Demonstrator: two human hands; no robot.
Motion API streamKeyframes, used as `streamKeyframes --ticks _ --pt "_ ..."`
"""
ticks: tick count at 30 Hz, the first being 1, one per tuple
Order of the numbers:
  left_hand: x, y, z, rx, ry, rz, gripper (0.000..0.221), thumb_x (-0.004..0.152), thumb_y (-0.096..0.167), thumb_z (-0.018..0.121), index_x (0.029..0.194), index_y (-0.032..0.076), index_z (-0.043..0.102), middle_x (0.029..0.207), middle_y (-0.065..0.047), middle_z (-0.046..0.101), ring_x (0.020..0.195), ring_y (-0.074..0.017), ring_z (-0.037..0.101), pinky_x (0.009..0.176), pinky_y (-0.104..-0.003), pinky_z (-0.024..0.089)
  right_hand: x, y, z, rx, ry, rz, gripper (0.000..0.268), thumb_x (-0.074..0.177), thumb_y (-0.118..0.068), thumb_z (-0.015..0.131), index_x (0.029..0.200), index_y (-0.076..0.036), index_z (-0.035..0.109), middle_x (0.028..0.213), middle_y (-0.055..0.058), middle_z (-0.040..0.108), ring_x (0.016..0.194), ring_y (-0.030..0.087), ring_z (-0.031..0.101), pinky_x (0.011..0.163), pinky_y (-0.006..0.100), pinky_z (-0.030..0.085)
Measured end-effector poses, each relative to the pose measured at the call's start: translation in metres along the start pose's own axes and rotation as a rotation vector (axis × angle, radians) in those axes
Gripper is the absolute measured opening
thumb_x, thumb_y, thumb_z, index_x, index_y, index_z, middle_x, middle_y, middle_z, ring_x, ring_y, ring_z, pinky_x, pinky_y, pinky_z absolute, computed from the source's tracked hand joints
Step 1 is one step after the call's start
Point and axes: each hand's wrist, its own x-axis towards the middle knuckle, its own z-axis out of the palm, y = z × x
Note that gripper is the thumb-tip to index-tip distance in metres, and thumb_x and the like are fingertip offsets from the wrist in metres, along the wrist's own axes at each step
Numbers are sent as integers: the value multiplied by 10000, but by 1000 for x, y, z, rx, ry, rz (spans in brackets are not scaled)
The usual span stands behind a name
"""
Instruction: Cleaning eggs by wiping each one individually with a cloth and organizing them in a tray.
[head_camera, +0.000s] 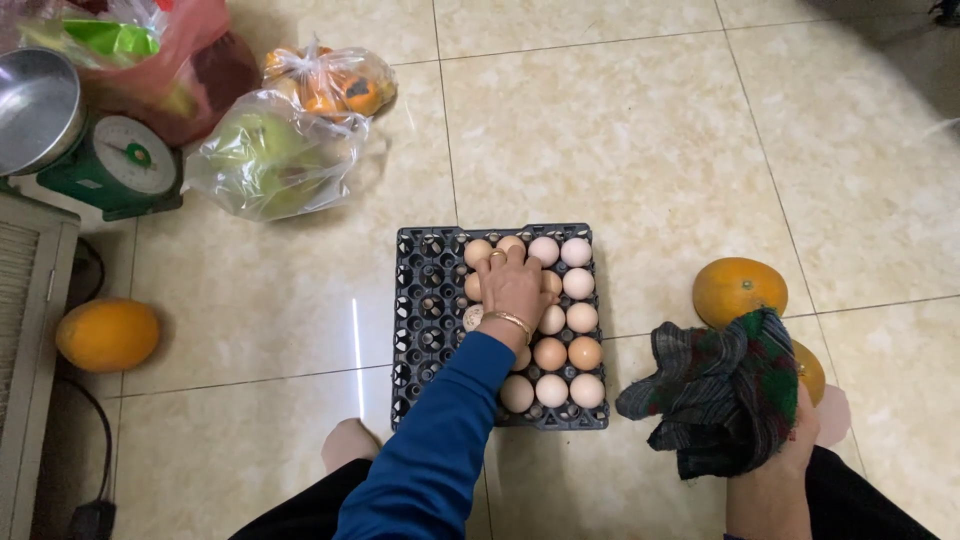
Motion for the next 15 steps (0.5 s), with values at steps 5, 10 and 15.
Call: streamKeyframes --ticks 5,10,15 --pt "4 4 3 -29 -47 -16 545 761 523 825 1185 211 683 1259 -42 537 1248 -320 457 1053 -499 298 -3 -3 4 -12 -1 -2 351 943 -299 659 1254 -154 733 1227 132 748 1091 263 746 972 421 592" --pt "12 -10 8 -58 -51 32 567 733 580 793 1164 220 717 1209 -17 547 1223 -294 464 1025 -483 316 29 20 164 -18 -12 1 348 942 -302 663 1252 -161 735 1221 129 750 1083 260 749 962 421 596" --pt "-23 -11 -16 -1598 -102 -16 600 758 147 899 1270 72 596 1116 -62 673 998 -154 661 857 -316 604 33 25 200 -13 -5 -7 346 941 -306 666 1250 -167 737 1216 127 752 1075 258 752 952 420 599"
